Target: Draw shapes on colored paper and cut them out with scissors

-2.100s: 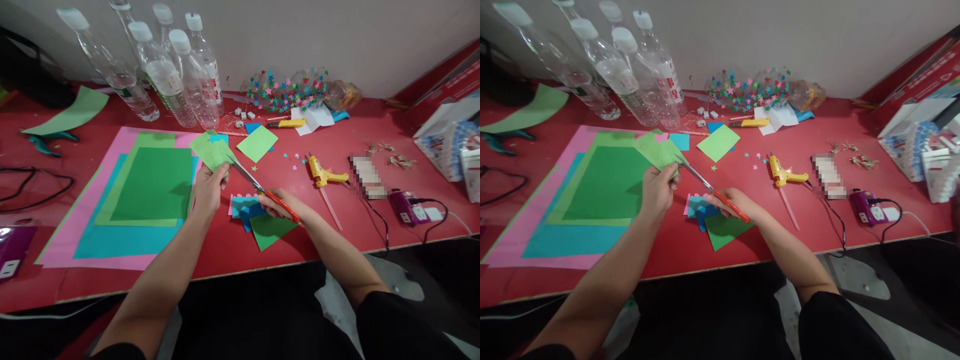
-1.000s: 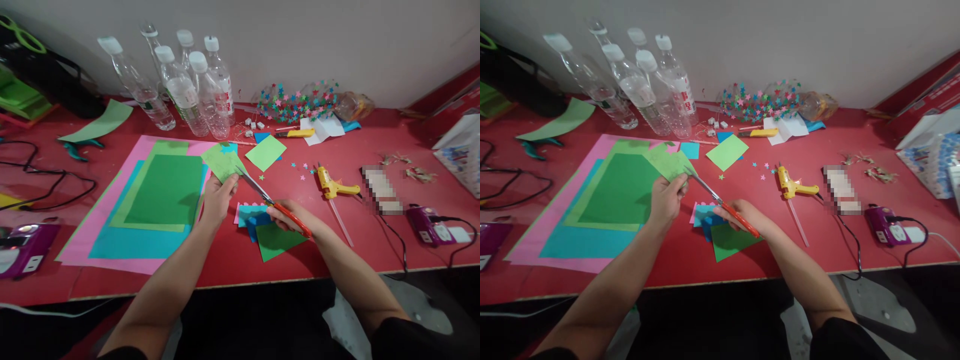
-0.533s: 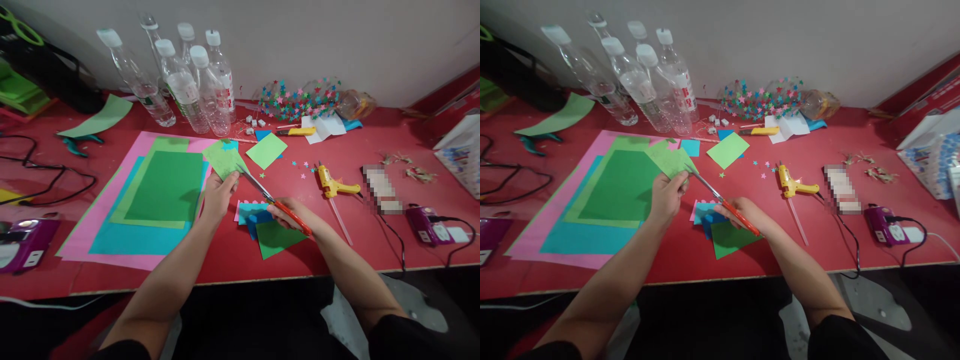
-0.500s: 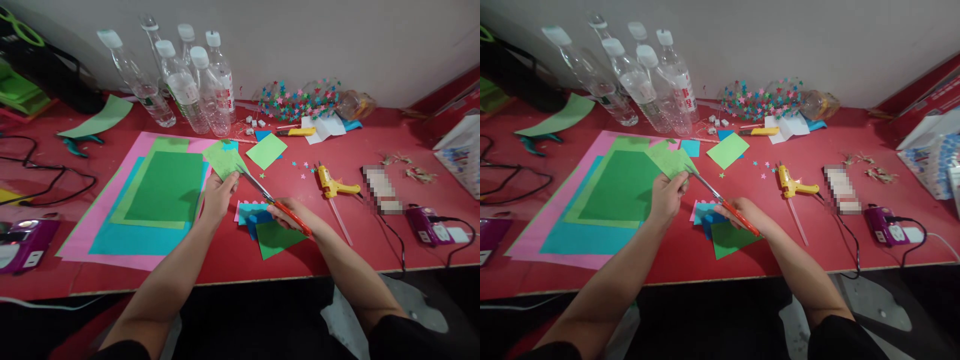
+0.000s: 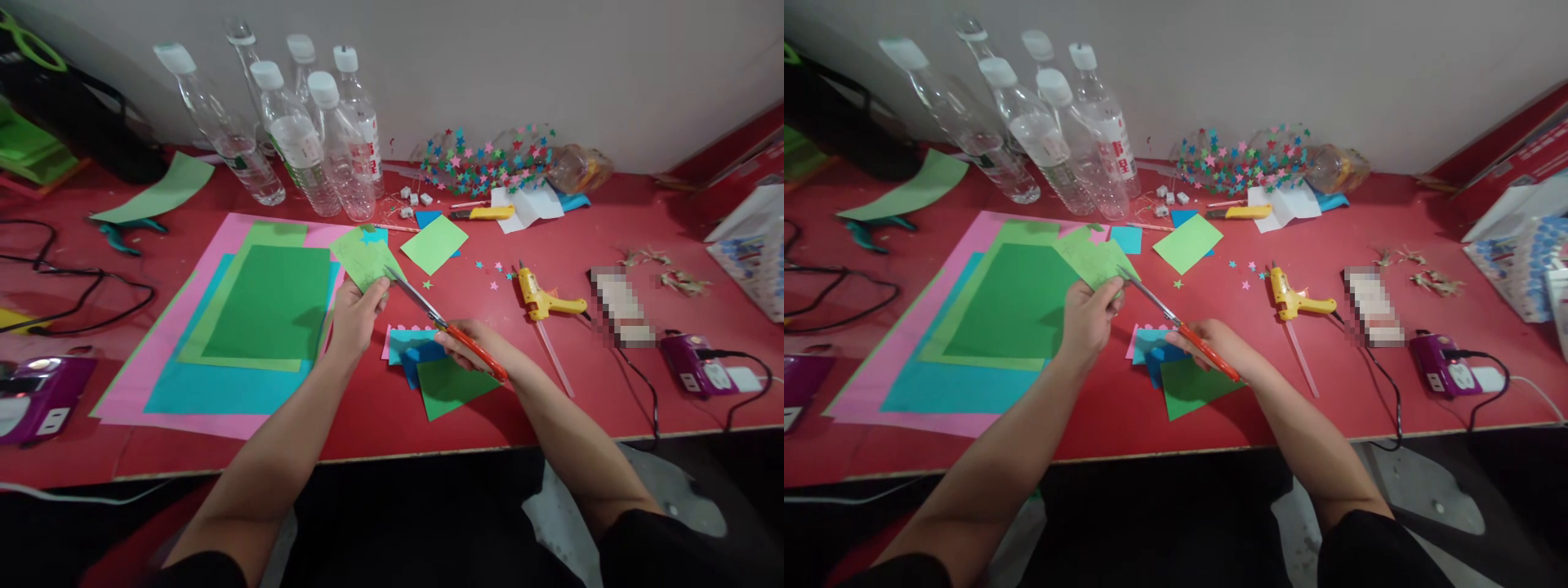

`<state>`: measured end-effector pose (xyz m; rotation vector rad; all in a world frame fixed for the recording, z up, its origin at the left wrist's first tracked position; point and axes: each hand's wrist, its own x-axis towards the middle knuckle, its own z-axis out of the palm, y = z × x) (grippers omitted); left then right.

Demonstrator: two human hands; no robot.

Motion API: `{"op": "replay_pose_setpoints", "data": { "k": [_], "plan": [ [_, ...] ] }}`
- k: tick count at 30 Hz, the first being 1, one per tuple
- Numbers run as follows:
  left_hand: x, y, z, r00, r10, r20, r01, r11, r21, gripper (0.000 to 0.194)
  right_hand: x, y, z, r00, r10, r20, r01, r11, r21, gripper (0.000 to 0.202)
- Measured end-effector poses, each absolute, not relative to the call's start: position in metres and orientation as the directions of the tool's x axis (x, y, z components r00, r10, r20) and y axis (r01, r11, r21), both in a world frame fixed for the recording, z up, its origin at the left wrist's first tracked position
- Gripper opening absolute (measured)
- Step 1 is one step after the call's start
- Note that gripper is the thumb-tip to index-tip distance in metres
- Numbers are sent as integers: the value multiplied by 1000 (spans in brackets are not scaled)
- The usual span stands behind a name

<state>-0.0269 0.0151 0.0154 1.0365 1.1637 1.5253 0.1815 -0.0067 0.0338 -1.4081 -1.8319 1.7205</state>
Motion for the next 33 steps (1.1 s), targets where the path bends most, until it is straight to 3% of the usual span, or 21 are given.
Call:
{"op": "replay_pose_setpoints", "data": {
  "k": [25,33],
  "plan": [
    [-32,18,12,-263,963,62,-208,-119,971,17,186,-7,34,-546,711,-442,390,-252,-886,44],
    [-24,13,14,-305,948,94,-123,-137,983,21,184,-8,35,-569,699,-433,379,-244,-893,44]
  ]
}}
